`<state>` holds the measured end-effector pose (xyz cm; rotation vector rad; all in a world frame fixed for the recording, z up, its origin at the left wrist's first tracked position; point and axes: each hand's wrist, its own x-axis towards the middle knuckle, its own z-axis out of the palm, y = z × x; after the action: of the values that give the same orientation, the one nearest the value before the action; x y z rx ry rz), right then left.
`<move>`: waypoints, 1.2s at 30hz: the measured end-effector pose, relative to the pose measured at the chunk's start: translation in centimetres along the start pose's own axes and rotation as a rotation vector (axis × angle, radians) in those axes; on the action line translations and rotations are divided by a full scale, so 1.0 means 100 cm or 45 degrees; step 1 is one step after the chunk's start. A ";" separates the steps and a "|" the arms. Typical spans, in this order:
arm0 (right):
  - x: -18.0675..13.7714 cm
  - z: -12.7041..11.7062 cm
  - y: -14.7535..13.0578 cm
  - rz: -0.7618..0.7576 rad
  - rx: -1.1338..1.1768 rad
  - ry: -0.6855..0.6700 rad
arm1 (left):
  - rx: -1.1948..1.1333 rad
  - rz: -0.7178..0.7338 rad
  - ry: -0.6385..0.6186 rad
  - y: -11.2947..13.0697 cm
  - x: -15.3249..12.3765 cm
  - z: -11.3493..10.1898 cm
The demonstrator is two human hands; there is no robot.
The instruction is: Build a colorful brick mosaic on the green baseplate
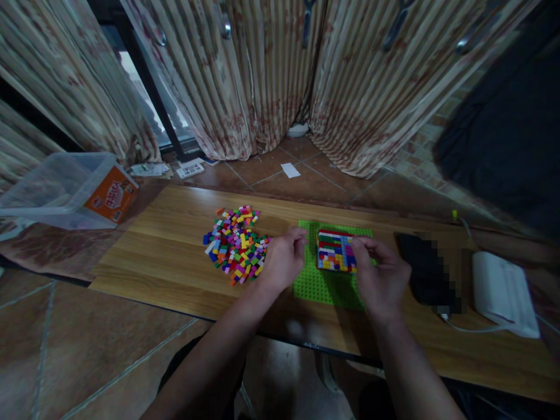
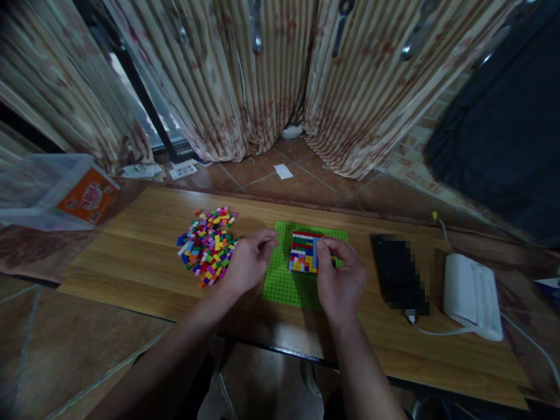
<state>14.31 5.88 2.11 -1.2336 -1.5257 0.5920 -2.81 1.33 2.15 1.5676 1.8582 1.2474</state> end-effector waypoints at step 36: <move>-0.046 0.036 -0.032 -0.245 -0.093 -0.505 | -0.624 -0.194 -0.440 -0.010 0.001 -0.052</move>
<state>9.46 1.39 1.80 -1.0471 -1.9869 0.6856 -7.43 -0.46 4.01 1.2517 1.3053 1.1627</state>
